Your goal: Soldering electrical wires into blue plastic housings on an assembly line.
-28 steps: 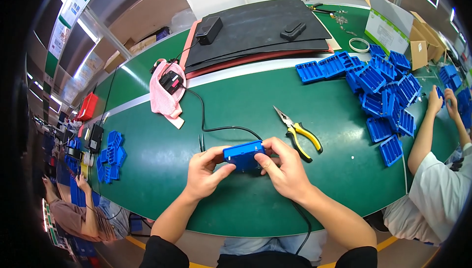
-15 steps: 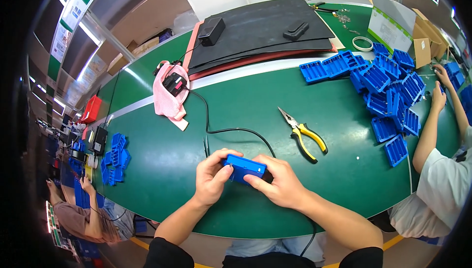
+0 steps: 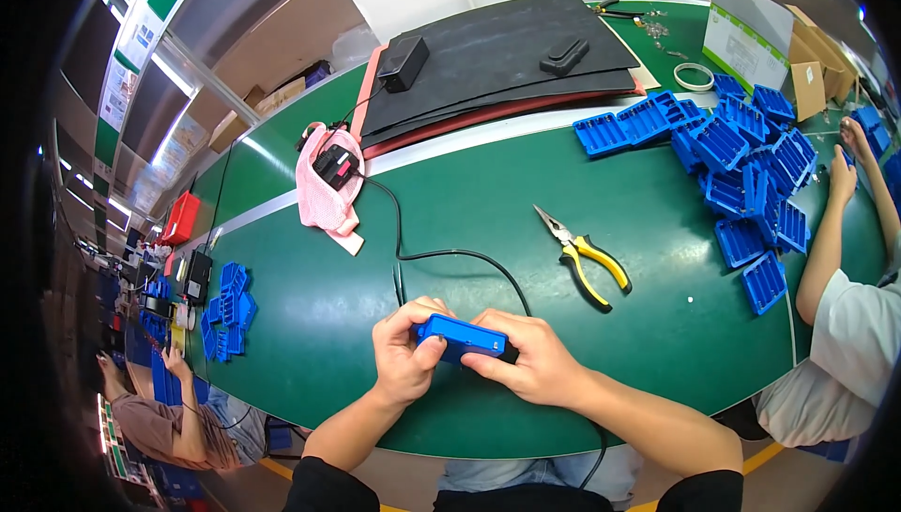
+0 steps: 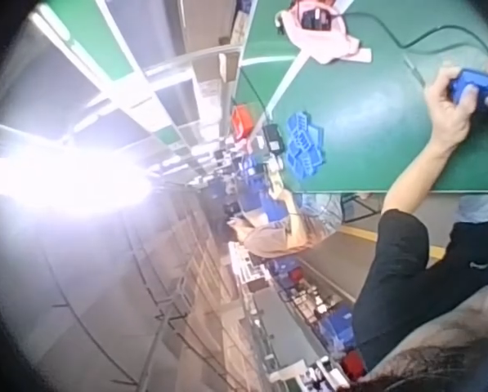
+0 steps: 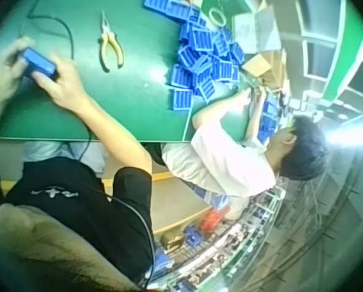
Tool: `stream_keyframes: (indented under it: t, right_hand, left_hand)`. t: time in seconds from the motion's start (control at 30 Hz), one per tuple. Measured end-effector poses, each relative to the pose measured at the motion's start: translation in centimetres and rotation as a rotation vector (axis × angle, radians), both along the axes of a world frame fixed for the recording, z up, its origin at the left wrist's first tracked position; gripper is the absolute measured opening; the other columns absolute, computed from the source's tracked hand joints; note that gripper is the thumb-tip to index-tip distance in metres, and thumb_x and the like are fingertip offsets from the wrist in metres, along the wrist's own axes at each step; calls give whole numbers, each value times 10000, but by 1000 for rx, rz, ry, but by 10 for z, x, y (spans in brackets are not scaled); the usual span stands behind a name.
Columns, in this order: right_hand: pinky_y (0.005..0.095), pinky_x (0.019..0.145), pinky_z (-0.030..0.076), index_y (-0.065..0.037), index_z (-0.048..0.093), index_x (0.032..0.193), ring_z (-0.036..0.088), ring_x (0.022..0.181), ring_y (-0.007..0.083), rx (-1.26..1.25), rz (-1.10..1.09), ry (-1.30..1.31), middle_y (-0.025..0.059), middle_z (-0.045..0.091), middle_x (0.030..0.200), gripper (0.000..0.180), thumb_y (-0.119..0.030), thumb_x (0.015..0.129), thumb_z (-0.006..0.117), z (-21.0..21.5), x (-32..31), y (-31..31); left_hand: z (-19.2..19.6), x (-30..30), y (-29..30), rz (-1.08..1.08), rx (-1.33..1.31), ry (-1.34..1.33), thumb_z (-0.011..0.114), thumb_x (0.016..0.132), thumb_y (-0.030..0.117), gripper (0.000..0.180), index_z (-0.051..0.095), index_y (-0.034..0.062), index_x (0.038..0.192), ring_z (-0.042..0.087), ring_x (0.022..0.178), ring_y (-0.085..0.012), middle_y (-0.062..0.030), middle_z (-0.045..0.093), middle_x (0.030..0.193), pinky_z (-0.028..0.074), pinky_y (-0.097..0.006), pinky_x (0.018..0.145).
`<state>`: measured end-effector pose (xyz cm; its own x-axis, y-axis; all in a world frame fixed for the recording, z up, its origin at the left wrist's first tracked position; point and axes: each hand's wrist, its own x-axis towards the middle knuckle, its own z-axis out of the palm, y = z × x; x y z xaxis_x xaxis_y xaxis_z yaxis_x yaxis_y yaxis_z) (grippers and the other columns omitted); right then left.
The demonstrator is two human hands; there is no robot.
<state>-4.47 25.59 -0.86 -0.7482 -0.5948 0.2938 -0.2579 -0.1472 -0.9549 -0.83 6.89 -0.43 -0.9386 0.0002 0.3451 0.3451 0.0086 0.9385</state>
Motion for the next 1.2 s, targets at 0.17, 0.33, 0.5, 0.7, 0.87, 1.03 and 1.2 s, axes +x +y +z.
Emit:
stream_keyframes:
  t: [0.17,0.33,0.5,0.7,0.87,1.03,1.2]
  right_hand:
    - [317,675,478,8,628,960,609,748,228,11,8,52,95,626,863,181,-97,835,706,7,1,0]
    - [331,663,489,9,628,959,617,749,246,-26,-14,139,101,637,881,195,-76,811,722,3,2,-3]
    - [334,651,494,10,624,950,622,745,258,-49,-3,182,109,641,891,201,-67,797,731,2,-1,-1]
    - [332,645,494,13,619,933,621,737,262,-27,-15,202,113,638,888,192,-63,795,729,3,2,0]
    - [326,670,492,15,622,947,620,752,248,-48,-6,162,110,636,889,190,-65,806,720,3,1,0]
    - [313,692,483,10,635,988,619,761,227,-13,-29,107,108,635,893,197,-63,820,709,3,-1,2]
    - [324,677,491,7,631,967,624,762,240,-7,-56,118,104,636,889,193,-66,810,717,4,1,0]
  left_hand:
    - [0,0,2,-28,66,20,690,764,2,133,597,-3,859,563,731,-169,-93,615,806,444,-274,665]
    - [3,1,4,-47,113,29,693,744,-23,138,600,-3,845,576,723,-181,-103,624,805,450,-285,661]
    - [2,2,4,-69,134,36,703,747,4,142,605,-11,848,588,734,-208,-103,623,793,484,-329,706]
    - [1,2,5,-91,154,52,718,754,30,158,611,-20,859,586,740,-215,-100,617,784,493,-345,721]
    - [0,2,2,-92,94,51,699,796,45,154,612,-24,902,578,770,-198,-100,625,819,477,-324,733]
    - [8,2,5,-74,45,-29,659,843,55,168,598,-21,980,568,840,-181,-107,632,905,453,-295,766]
    - [5,3,3,-78,66,-28,637,832,36,163,591,-11,981,568,860,-184,-116,631,934,453,-299,778]
